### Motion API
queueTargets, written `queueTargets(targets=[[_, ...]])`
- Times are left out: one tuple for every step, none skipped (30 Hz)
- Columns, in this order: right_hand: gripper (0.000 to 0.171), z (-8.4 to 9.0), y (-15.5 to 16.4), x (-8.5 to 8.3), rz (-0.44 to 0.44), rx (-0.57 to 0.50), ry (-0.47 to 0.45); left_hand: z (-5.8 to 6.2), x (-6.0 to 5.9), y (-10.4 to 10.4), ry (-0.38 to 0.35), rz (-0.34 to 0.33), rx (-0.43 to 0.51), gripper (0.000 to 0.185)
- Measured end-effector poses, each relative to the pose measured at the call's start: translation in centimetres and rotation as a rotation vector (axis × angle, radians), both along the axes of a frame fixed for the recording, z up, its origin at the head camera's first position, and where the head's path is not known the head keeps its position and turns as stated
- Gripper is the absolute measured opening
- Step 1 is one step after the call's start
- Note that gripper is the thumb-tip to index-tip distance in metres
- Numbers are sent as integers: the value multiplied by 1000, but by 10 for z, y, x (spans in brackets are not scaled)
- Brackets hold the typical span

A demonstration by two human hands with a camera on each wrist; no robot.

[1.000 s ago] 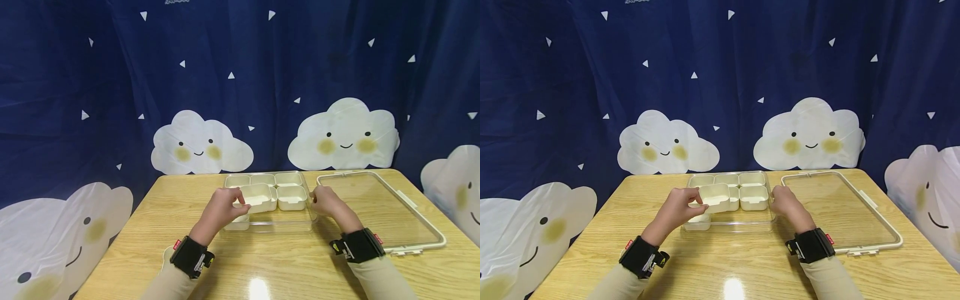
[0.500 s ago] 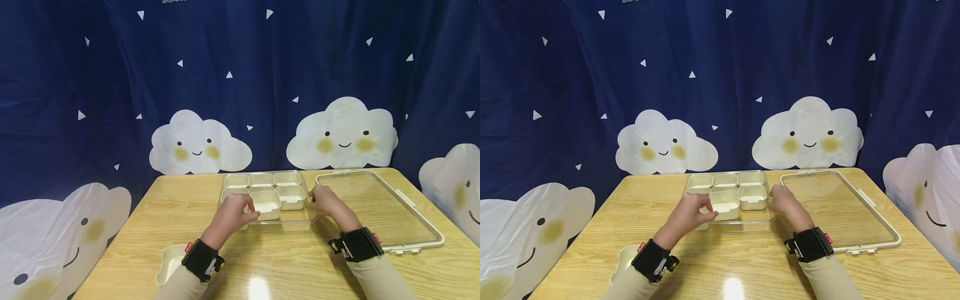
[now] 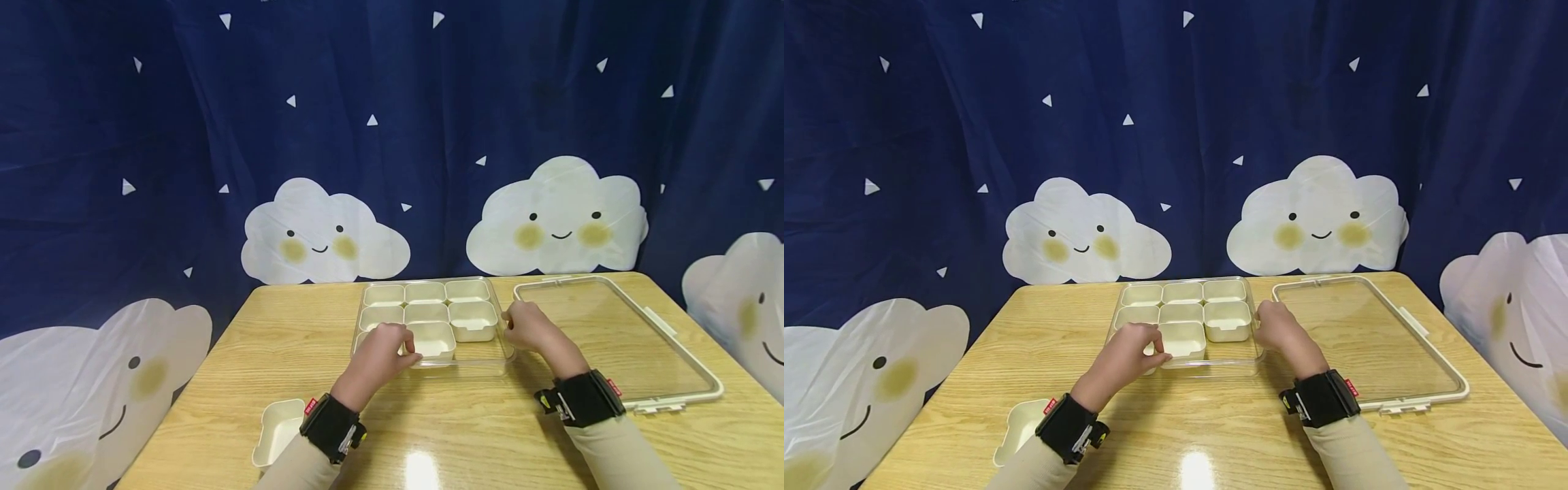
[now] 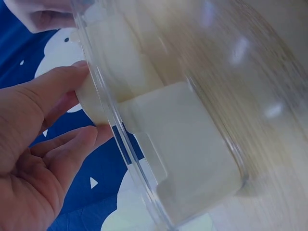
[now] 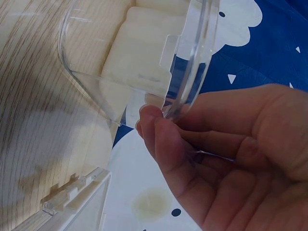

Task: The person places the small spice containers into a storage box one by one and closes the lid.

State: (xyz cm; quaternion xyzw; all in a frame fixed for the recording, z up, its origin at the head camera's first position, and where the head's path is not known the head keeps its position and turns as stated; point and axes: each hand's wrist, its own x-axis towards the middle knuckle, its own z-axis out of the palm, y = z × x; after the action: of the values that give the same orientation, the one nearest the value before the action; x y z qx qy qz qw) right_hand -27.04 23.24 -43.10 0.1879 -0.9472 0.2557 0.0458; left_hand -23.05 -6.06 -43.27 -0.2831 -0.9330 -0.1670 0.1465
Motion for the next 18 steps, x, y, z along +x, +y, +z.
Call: queueTargets(targets=[[39, 0, 0, 0, 0, 0, 3, -1, 0, 0, -1, 3, -3, 26], [39, 0, 0, 0, 1, 2, 8, -1, 0, 0, -3, 4, -4, 26], [39, 0, 0, 0, 1, 3, 13, -1, 0, 0, -5, 5, -3, 25], [39, 0, 1, 0, 1, 4, 18, -2, -1, 0, -11, 5, 1, 25], [39, 0, 1, 0, 1, 6, 22, -2, -1, 0, -18, 7, 3, 25], [39, 0, 1, 0, 2, 7, 24, -3, -1, 0, -23, 7, 5, 24], [39, 0, 1, 0, 2, 6, 20, -3, -1, 0, -27, 6, 7, 23], [40, 0, 0, 0, 1, 9, 18, -4, -1, -1, -32, 7, 8, 22], [40, -1, 0, 0, 2, 9, 14, -5, 0, -1, -38, 9, 7, 20], [40, -1, 0, 1, 3, 10, 9, -6, 0, -1, -46, 11, 6, 19], [40, 0, 0, 1, 3, 11, 5, -7, -1, -2, -51, 13, 2, 17], [41, 0, 0, 1, 3, 12, 3, -8, -1, -2, -56, 13, -1, 15], [41, 0, 0, 1, 2, 11, 0, -9, -1, -2, -61, 15, -5, 14], [41, 0, 0, 1, 2, 12, 2, -9, -1, -2, -66, 17, -11, 13], [41, 0, 0, 1, 4, 9, 5, -10, -1, -2, -68, 17, -18, 13], [41, 0, 0, 1, 6, 10, 12, -10, -2, -2, -59, 11, -27, 13], [42, 0, 0, 1, 6, 11, 20, -10, -2, -2, -53, 6, -36, 13], [42, 0, 0, 1, 6, 10, 28, -10, -2, -2, -46, 1, -46, 13]])
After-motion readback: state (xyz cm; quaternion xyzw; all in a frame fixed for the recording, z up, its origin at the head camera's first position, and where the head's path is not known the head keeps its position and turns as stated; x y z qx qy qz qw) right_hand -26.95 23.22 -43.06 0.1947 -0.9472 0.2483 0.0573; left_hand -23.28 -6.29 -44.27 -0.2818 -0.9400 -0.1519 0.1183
